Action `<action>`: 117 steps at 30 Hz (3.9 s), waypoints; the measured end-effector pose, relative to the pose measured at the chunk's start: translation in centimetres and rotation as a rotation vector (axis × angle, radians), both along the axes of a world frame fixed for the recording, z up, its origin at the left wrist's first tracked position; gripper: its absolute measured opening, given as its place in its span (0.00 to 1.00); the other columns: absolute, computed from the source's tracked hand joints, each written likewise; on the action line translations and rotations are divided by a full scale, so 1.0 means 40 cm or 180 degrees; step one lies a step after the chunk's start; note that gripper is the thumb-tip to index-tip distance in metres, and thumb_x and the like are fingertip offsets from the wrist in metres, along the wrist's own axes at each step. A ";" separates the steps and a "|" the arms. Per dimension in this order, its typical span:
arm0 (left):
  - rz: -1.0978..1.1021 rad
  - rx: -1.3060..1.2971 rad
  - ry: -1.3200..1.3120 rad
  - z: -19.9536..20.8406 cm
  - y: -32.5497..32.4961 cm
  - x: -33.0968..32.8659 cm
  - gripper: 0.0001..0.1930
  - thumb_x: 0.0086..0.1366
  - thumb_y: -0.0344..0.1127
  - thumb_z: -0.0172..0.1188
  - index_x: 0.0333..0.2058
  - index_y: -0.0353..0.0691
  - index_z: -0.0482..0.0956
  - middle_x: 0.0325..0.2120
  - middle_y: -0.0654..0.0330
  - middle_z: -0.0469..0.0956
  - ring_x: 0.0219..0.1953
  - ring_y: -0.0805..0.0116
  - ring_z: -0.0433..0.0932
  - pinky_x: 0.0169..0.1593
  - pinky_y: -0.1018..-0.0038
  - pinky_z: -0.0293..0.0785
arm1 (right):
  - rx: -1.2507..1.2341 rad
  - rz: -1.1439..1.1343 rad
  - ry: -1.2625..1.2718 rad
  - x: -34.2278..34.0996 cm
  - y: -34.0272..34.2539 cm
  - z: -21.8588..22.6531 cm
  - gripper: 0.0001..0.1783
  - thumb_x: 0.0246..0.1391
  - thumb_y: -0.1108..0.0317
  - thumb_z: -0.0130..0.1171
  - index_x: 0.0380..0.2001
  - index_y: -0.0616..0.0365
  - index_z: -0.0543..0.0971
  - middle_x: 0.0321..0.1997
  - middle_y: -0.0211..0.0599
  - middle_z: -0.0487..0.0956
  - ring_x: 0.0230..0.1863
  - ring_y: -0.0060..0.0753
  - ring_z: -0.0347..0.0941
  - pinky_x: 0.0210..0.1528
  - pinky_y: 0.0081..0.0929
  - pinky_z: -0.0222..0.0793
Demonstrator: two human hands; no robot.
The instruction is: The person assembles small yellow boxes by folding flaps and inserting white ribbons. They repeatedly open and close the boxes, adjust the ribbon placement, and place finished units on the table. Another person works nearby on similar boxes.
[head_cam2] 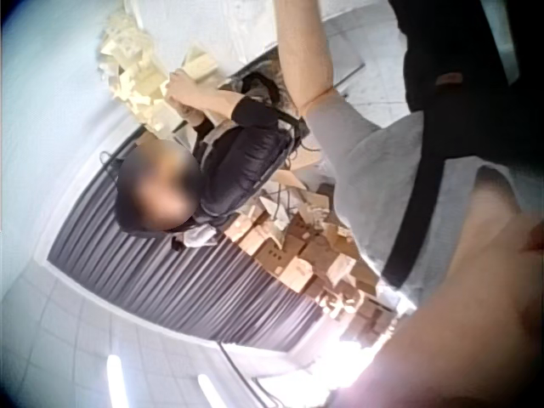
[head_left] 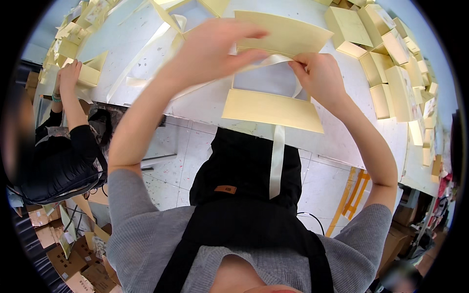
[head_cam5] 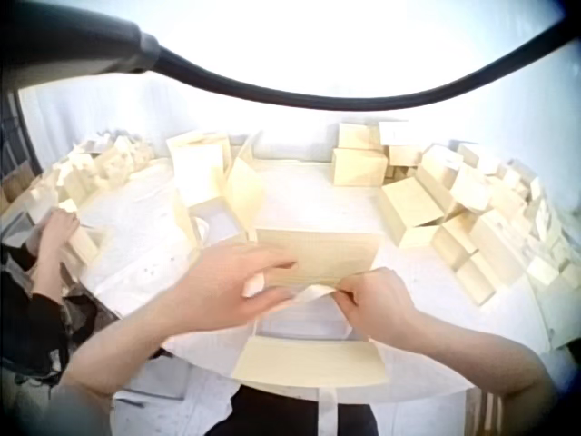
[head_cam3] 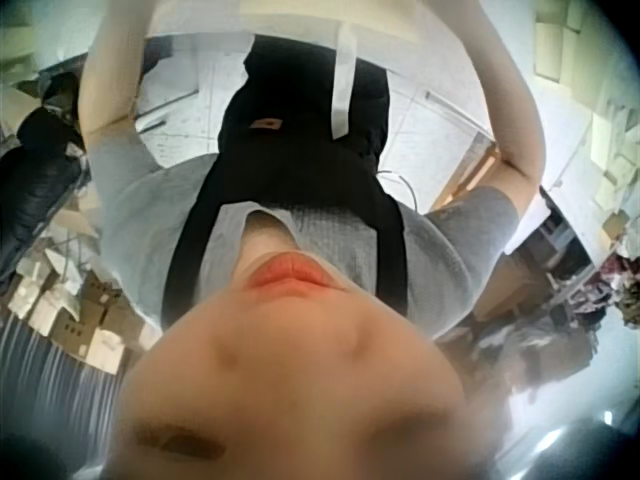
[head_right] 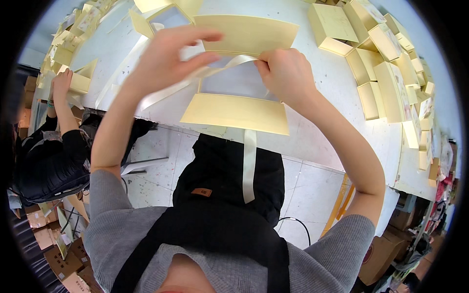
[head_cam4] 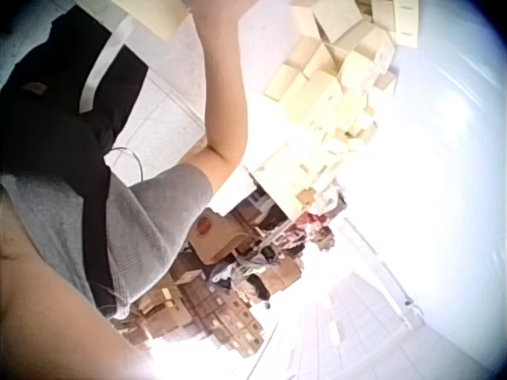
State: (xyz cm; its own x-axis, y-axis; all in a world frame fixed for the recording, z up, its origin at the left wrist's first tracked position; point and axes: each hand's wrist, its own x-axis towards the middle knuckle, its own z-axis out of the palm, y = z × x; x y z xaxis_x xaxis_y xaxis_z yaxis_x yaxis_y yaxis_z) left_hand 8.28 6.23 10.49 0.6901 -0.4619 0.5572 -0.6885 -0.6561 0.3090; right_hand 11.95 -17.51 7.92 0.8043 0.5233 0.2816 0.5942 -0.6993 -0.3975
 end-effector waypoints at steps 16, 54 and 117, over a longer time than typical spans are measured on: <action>0.0536 0.1067 0.1376 0.063 0.280 -0.151 0.09 0.58 0.36 0.63 0.24 0.37 0.82 0.16 0.56 0.74 0.19 0.57 0.74 0.24 0.66 0.67 | -0.0030 -0.0225 -0.0247 0.019 -0.030 -0.036 0.11 0.48 0.69 0.57 0.16 0.61 0.77 0.12 0.43 0.73 0.16 0.47 0.70 0.21 0.37 0.66; 0.0944 0.0186 -0.2109 -0.048 -0.132 -0.066 0.08 0.41 0.31 0.61 0.15 0.41 0.70 0.14 0.63 0.66 0.18 0.69 0.69 0.19 0.76 0.64 | 0.3001 0.0244 0.3838 -0.087 0.055 0.077 0.19 0.68 0.57 0.45 0.27 0.57 0.74 0.17 0.24 0.66 0.17 0.15 0.56 0.16 0.15 0.50; 0.2113 -0.0427 -0.0657 -0.362 -0.221 -0.248 0.15 0.47 0.43 0.67 0.23 0.40 0.73 0.22 0.62 0.69 0.23 0.63 0.70 0.24 0.69 0.61 | -0.0340 -0.0233 0.3353 -0.025 0.121 -0.025 0.15 0.39 0.73 0.61 0.33 0.70 0.77 0.29 0.43 0.79 0.33 0.33 0.77 0.35 0.31 0.71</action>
